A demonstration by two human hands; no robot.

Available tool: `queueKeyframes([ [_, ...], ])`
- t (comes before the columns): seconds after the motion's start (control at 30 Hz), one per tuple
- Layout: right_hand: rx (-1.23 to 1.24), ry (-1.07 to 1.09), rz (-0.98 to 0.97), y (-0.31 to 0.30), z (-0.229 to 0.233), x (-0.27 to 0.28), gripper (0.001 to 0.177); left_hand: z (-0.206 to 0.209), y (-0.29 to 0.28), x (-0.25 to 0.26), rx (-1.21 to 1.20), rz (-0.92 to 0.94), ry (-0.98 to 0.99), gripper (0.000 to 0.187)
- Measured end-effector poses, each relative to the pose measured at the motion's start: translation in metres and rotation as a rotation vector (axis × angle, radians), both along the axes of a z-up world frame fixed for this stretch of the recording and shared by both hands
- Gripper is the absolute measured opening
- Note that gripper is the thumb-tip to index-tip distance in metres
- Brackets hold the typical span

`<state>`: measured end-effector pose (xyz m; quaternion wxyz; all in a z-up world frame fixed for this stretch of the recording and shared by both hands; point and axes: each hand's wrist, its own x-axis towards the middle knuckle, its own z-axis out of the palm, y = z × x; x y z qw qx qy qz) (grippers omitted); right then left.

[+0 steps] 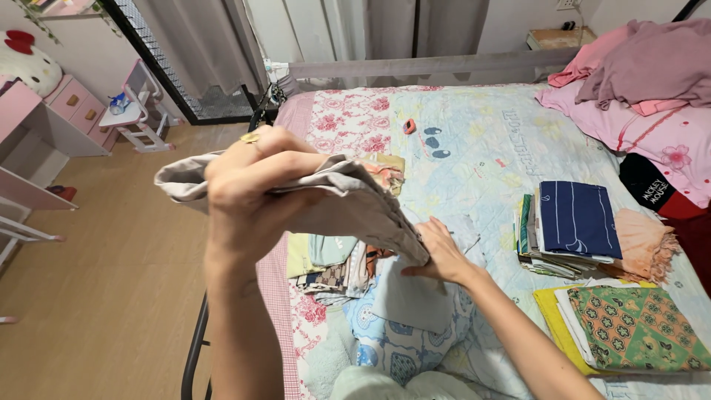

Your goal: The person folds several pieces of bedding and linens on a bed, including a light-colored sheet, a dark blue towel, and a beige towel. Each item is smoothed, folded into a compact rectangle, and stacked on the bed.

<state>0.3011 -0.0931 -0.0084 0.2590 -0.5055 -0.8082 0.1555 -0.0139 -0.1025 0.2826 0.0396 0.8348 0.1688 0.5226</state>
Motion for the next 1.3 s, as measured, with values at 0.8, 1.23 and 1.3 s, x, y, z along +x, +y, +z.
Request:
queueKeyframes([
  [0.8, 0.069, -0.252, -0.342, -0.014, -0.118, 0.115, 0.026, -0.060, 0.017, -0.119, -0.156, 0.180, -0.544, 0.010],
  [1.23, -0.111, 0.432, -0.813, -0.043, -0.096, 0.267, 0.039, -0.232, 0.040, -0.204, -0.623, 0.602, -0.870, 0.013],
  [1.3, -0.197, 0.235, -0.844, -0.046, -0.090, 0.278, 0.033, -0.252, 0.039, -0.200, -0.668, 0.528, -0.918, 0.013],
])
